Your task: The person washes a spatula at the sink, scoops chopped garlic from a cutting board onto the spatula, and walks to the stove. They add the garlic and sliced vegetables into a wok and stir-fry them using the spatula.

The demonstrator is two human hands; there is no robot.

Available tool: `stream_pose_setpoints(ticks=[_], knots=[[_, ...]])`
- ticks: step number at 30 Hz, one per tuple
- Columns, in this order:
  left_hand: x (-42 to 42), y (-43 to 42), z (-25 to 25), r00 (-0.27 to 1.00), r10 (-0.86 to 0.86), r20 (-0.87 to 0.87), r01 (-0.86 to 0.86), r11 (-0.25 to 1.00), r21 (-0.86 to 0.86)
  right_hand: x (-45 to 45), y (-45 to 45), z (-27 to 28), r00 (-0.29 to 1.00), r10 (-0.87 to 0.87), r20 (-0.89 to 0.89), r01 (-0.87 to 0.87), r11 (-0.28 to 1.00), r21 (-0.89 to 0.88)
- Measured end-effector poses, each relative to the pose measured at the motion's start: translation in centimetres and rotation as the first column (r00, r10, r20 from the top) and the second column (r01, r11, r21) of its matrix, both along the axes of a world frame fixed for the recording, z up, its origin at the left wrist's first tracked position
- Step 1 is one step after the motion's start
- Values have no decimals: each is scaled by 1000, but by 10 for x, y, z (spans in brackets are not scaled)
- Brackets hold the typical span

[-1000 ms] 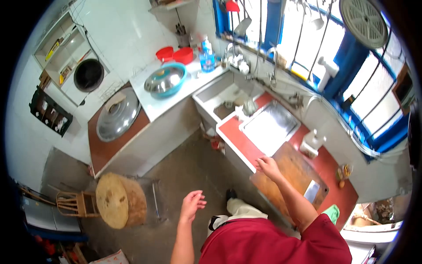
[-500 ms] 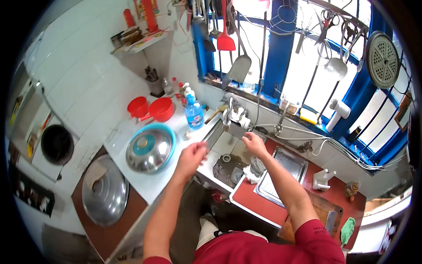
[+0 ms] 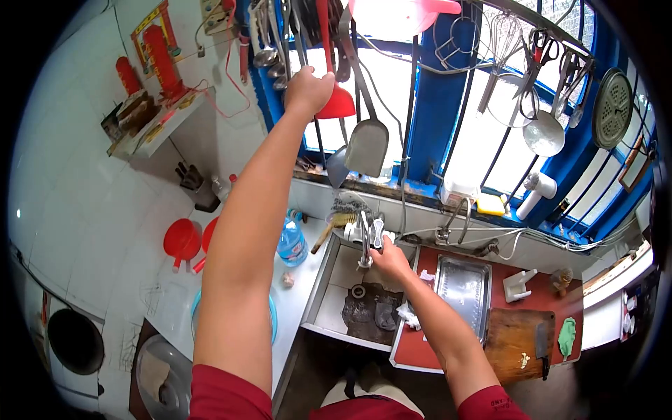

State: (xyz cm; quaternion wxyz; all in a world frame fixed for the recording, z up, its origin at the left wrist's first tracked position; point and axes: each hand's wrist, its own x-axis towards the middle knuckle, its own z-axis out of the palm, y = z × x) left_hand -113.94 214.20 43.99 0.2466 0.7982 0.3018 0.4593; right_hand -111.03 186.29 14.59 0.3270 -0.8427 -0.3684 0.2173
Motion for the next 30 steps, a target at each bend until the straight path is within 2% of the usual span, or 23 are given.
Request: stream_pose_setpoints(ticks=[2, 4, 5, 10, 12, 13, 14, 15, 16, 17, 19, 20, 22, 24, 25, 26, 28, 30], knots=[[14, 7, 8, 998, 58, -12, -58, 998, 34, 3, 16, 2, 1000, -5, -20, 5, 1000, 16], [17, -5, 24, 971, 83, -224, -98, 993, -60, 7, 28, -3, 996, -86, -27, 86, 996, -1], [16, -10, 28, 964, 53, -260, -74, 995, -72, 7, 30, -5, 995, -90, -40, 90, 996, 0], [3, -30, 49, 945, 71, -320, -73, 997, 4, 20, 37, -7, 996, -89, -6, 89, 996, -18], [-16, -47, 63, 969, 69, -236, -18, 977, 213, 33, 37, -14, 1000, -4, 11, 4, 999, -39], [-29, -56, 67, 978, 72, -196, -19, 966, 259, 38, 35, -16, 999, 32, 35, -31, 999, -22], [-47, -64, 64, 990, 34, -135, 2, 965, 262, 44, 33, -21, 997, 65, 47, -69, 995, 67], [-62, -54, 51, 997, -61, -35, 69, 961, 266, 51, 34, -25, 994, 88, 64, -92, 994, 61], [-87, -81, 44, 993, -115, -11, 115, 985, 130, 58, 33, -35, 986, 136, 95, -148, 980, 132], [-108, -106, 25, 987, -133, 90, 149, 969, -198, 65, 34, -40, 973, 204, 112, -224, 952, 211], [-147, -132, -44, 975, -201, 92, 220, 915, -337, 73, 33, -32, 966, 246, 78, -252, 964, 88], [-158, -141, -93, 971, -207, 123, 236, 921, -310, 76, 31, -31, 967, 243, 82, -248, 967, 59], [-188, -162, -193, 976, -211, 60, 212, 838, -503, 81, 28, -17, 958, 262, -117, -263, 965, 1], [-196, -195, -283, 959, -106, 264, 263, 688, -677, 92, 29, -34, 938, 338, 71, -344, 931, 118], [-193, -208, -312, 956, -60, 287, 254, 656, -711, 91, 27, -20, 937, 345, -52, -341, 937, 68], [-190, -222, -336, 951, -9, 309, 246, 626, -740, 95, 27, -29, 936, 348, -51, -342, 934, 103], [-176, -234, -369, 958, -75, 276, 253, 673, -695, 96, 26, -38, 945, 311, -102, -298, 947, 122], [-163, -243, -392, 965, -58, 255, 225, 684, -694, 82, 16, -49, 953, 274, -130, -253, 954, 159]])
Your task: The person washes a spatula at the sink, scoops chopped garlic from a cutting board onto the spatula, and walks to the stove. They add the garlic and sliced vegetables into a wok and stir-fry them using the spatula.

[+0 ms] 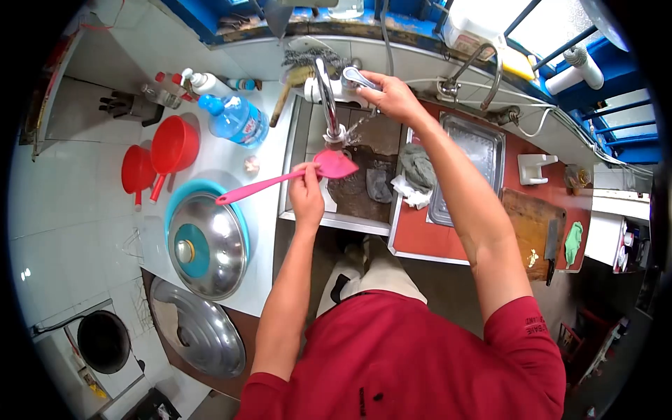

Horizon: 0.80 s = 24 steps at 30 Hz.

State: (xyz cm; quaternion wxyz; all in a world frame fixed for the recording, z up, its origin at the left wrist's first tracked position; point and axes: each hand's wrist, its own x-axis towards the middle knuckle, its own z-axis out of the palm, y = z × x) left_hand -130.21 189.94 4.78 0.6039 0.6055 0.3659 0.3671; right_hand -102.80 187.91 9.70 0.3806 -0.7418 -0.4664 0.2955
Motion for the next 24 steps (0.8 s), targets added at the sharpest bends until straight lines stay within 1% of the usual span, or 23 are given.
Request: stream_pose_setpoints(ticks=[1, 2, 3, 4, 5, 6, 7, 8, 9, 10, 11, 12, 13, 14, 15, 16, 17, 18, 19, 20, 21, 22, 24], knots=[[6, -3, -8, 1000, 25, 15, -24, 1000, -20, -17, -12, -4, 986, -164, -16, 165, 978, 126], [12, -4, -16, 998, 47, 34, -46, 998, -35, -31, -23, -6, 945, -324, -48, 326, 912, 250], [20, -5, -19, 999, 43, 34, -42, 998, -38, -42, -31, -40, 901, -367, -230, 423, 860, 284], [25, -8, -22, 995, 63, 74, -56, 994, -93, -63, -46, -57, 769, -432, -472, 542, 831, 123], [28, -13, -28, 991, 81, 107, -65, 986, -151, -85, -56, -63, 596, -526, -606, 525, 827, -201], [30, -16, -29, 993, 69, 92, -54, 986, -157, -102, -63, -68, 402, -524, -751, 411, 836, -363], [32, -19, -28, 999, 40, 16, -39, 997, -60, -116, -65, -85, 217, -527, -822, 371, 823, -429], [35, -21, -28, 998, 20, -58, -18, 999, 40, -122, -65, -101, 118, -469, -876, 341, 847, -407], [34, -25, -30, 997, -18, -77, 17, 1000, -18, -125, -61, -115, 162, -489, -857, 357, 839, -412], [35, -27, -34, 996, -26, -90, 25, 1000, -14, -128, -55, -128, 204, -508, -837, 372, 831, -414], [33, -31, -39, 995, -30, -97, 34, 998, 43, -131, -46, -141, 185, -508, -841, 369, 829, -420], [30, -34, -45, 994, -34, -106, 44, 994, 97, -134, -35, -158, 439, -417, -796, 435, 874, -218], [32, -35, -39, 985, -39, -166, 64, 987, 148, -135, -26, -143, 670, -328, -666, 442, 897, 3], [36, -34, -36, 984, -48, -171, 73, 987, 145, -140, -25, -126, 615, -391, -685, 517, 856, -25], [40, -33, -36, 982, -79, -172, 105, 984, 146, -142, -20, -125, 337, -412, -846, 530, 826, -191], [43, -32, -34, 979, -109, -173, 135, 980, 148, -141, -18, -124, 21, -413, -911, 488, 799, -351], [45, -30, -31, 973, -142, -183, 177, 967, 186, -136, -20, -128, 14, -418, -908, 490, 795, -358], [43, -27, -36, 971, -146, -187, 180, 967, 179, -128, -21, -136, -73, -276, -958, 360, 889, -284], [39, -21, -38, 938, -245, -245, 294, 937, 188, -121, -21, -143, -179, -137, -974, 232, 957, -177], [35, -17, -40, 891, -337, -305, 404, 895, 191, -117, -21, -150, -185, -140, -973, 228, 957, -181], [33, -16, -38, 851, -382, -361, 472, 858, 205, -111, -20, -145, -215, -239, -947, 226, 931, -286], [28, -19, -34, 849, -375, -372, 467, 862, 197, -108, -18, -139, -248, -335, -909, 216, 896, -389], [25, -24, -32, 733, -416, -538, 586, 788, 189, -108, -11, -159, -224, -339, -914, 175, 908, -380]])
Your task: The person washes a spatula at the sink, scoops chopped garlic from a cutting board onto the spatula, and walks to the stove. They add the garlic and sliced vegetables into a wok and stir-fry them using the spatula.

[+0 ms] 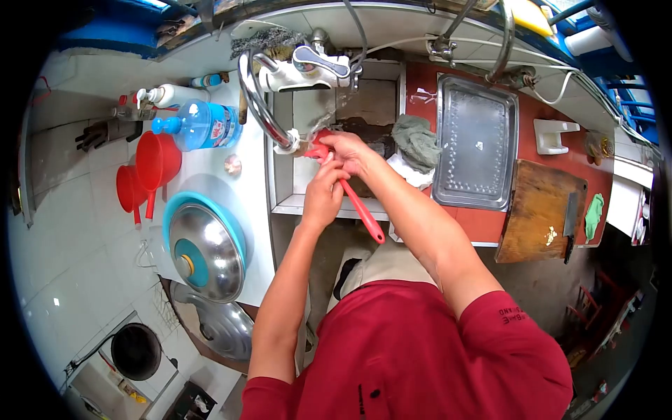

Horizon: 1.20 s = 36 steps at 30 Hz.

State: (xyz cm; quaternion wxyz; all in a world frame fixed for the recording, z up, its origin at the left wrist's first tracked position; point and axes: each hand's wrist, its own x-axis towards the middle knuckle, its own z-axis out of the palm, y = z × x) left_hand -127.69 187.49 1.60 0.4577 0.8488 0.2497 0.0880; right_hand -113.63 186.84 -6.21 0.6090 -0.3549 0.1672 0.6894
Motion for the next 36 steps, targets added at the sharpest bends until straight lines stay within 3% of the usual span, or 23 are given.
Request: stream_pose_setpoints(ticks=[2, 3, 4, 5, 6, 8, 10, 11, 12, 13, 14, 15, 16, 18, 19, 22, 24, 26, 29, 30, 32, 36], knots=[[-5, -3, -7, 1000, -14, 20, 12, 998, 58, -8, 2, 1, 977, -13, 214, 15, 1000, -4], [-4, -9, -8, 988, 137, 66, -142, 987, 80, -14, 8, 0, 947, -181, 266, 173, 984, 54], [-2, -12, -7, 952, 283, 115, -294, 951, 98, -15, 9, 0, 949, -181, 259, 174, 983, 51], [-3, -17, -21, 850, 513, 119, -496, 855, -150, -16, 9, 0, 934, -243, 262, 238, 970, 52], [-1, -16, -26, 850, 514, 111, -497, 854, -153, -17, 8, -5, 914, -302, 270, 300, 953, 51], [7, -9, -35, 756, 583, -298, -633, 537, -557, -29, 16, -11, 844, -468, 263, 472, 880, 53], [14, -1, -46, 797, 555, -237, -559, 531, -636, -35, 15, -3, 825, -494, 274, 498, 865, 58], [14, 6, -49, 780, 564, -271, -573, 471, -670, -29, 9, -1, 864, -189, 467, 224, 974, -20], [15, 13, -50, 762, 570, -307, -586, 407, -701, -23, -1, 2, 861, -191, 471, 229, 973, -24], [15, 21, -50, 757, 571, -317, -588, 383, -713, -14, -14, 11, 634, 14, 773, 32, 999, -44], [16, 27, -51, 759, 567, -320, -584, 378, -718, -5, -31, 20, 274, 180, 945, -148, 979, -143], [17, 32, -46, 777, 534, -333, -588, 425, -689, 9, -54, 37, -146, 257, 955, -64, 961, -269], [12, 35, -42, 791, 501, -353, -590, 471, -656, 29, -77, 62, -137, 235, 962, -35, 970, -242], [11, 45, -39, 809, 464, -362, -565, 444, -695, 60, -121, 71, -25, 222, 975, 27, 975, -221], [11, 46, -36, 818, 446, -364, -551, 429, -716, 65, -143, 86, -117, 319, 940, 58, 948, -314], [13, 45, -31, 832, 402, -382, -541, 434, -720, 46, -204, 66, -333, 427, 841, -157, 854, -496], [11, 43, -33, 850, 368, -377, -517, 450, -728, 21, -218, 56, -553, 363, 750, -110, 860, -498], [9, 39, -33, 837, 385, -388, -538, 451, -713, 11, -213, 39, -571, 411, 711, -97, 826, -555], [-2, 38, -25, 867, 321, -381, -491, 424, -761, 8, -197, 12, -398, 439, 806, -30, 872, -489], [-2, 35, -19, 871, 297, -390, -488, 447, -750, 5, -187, 21, -398, 433, 809, -30, 875, -483], [-2, 29, -14, 875, 274, -399, -484, 467, -740, -2, -157, 53, -222, 267, 938, 18, 963, -269], [-3, 17, -10, 856, 248, -454, -514, 504, -694, -18, -100, 67, -239, 27, 971, -48, 998, -40]])
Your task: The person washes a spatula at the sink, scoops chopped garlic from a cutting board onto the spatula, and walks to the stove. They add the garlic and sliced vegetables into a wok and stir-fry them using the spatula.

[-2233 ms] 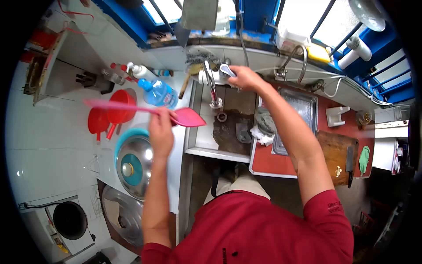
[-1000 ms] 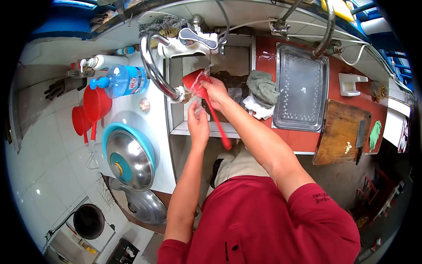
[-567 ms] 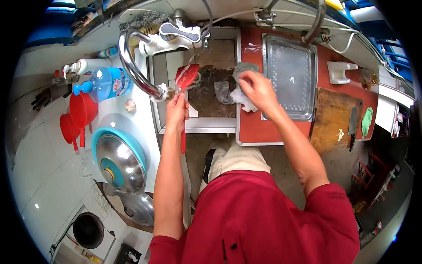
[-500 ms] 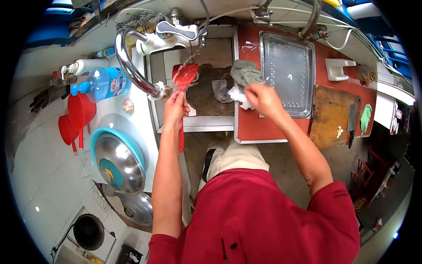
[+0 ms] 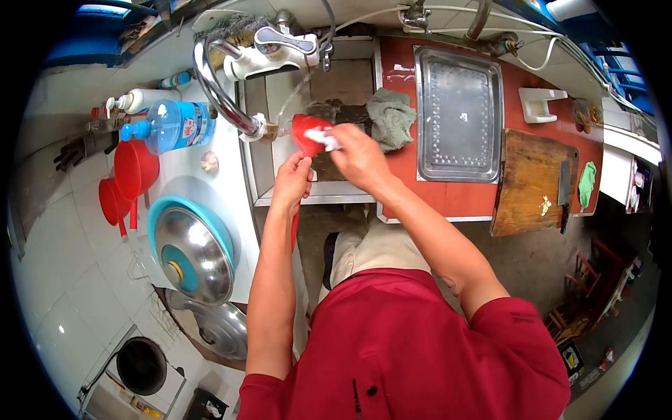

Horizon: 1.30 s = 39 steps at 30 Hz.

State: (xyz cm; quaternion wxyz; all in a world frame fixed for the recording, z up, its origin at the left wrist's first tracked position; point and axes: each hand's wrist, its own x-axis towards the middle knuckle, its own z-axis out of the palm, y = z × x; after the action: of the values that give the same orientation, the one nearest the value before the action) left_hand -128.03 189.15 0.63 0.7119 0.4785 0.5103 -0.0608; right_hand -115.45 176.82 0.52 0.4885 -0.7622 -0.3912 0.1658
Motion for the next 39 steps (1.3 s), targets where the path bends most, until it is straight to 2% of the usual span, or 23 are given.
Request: stream_pose_setpoints(ticks=[2, 3, 4, 5, 8, 9, 10, 12, 13, 14, 16, 17, 19, 22, 24, 25, 26, 27, 28, 30, 32, 36, 39], knots=[[1, -3, 3, 1000, -26, 1, 26, 1000, 7, -15, 21, -14, 979, 109, 173, -115, 993, 25], [0, -2, 3, 1000, 3, -7, -3, 1000, 10, -21, 29, -22, 979, 115, 168, -120, 992, 25], [-1, -1, 5, 999, 36, -14, -36, 999, 17, -25, 38, -28, 988, 128, 86, -134, 988, 71], [-3, 1, 8, 1000, -8, -24, 9, 998, 67, -23, 48, -34, 989, 146, 8, -146, 982, 121], [-12, -1, 19, 997, 68, -22, -67, 997, 49, -8, 72, -44, 974, 221, -49, -215, 971, 102], [-14, 1, 16, 998, 68, -14, -68, 998, 17, -2, 80, -48, 962, 243, -121, -246, 969, -6], [-15, -1, 16, 997, 72, -12, -72, 997, 18, 6, 88, -44, 961, 248, -119, -250, 968, -5], [-17, -7, 14, 995, 96, 33, -97, 995, 17, 14, 96, -39, 955, 165, -246, -232, 932, -279], [-18, -7, 14, 995, 97, 31, -98, 995, 16, 12, 96, -43, 970, 128, -208, -169, 967, -192], [-17, -6, 14, 992, 124, 35, -124, 992, -8, 7, 93, -43, 970, 128, -207, -169, 967, -193], [-13, -1, 8, 987, 156, 44, -154, 987, -34, -9, 79, -48, 995, 85, -52, -82, 996, 44], [-12, 3, 4, 982, 183, 36, -181, 982, -57, -18, 69, -49, 991, 131, -19, -130, 990, 63], [-12, 9, -4, 978, 205, 30, -202, 976, -83, -32, 53, -36, 982, 182, -60, -176, 980, 92], [-8, 14, -2, 991, 124, -45, -126, 991, -44, -36, 49, -29, 972, 227, -60, -221, 971, 92], [-3, 17, 5, 988, -113, -103, 135, 958, 252, -25, 58, -29, 933, 354, 56, -357, 932, 60], [-4, 18, 7, 987, -118, -105, 142, 956, 258, -16, 65, -25, 915, 369, 163, -386, 919, 85], [-5, 17, 9, 943, -257, -213, 329, 826, 458, -1, 70, -21, 843, 449, 297, -462, 886, -28], [-6, 17, 11, 870, -355, -343, 494, 622, 608, 9, 77, -22, 808, 531, 257, -495, 847, -194], [-7, 17, 15, 775, -403, -487, 625, 366, 690, 15, 83, -26, 771, 605, 197, -520, 778, -353], [-3, 14, 18, 754, -368, -544, 655, 351, 669, 22, 92, -33, 800, 549, 243, -452, 818, -356], [2, 8, 18, 798, -249, -548, 602, 284, 746, 33, 102, -41, 800, 561, 211, -453, 796, -401], [12, -1, 19, 775, -209, -596, 627, 371, 685, 40, 108, -44, 865, 456, 211, -323, 827, -461], [12, -8, 24, 732, -217, -646, 673, 378, 635, 37, 111, -55, 912, 374, 169, -240, 820, -519]])
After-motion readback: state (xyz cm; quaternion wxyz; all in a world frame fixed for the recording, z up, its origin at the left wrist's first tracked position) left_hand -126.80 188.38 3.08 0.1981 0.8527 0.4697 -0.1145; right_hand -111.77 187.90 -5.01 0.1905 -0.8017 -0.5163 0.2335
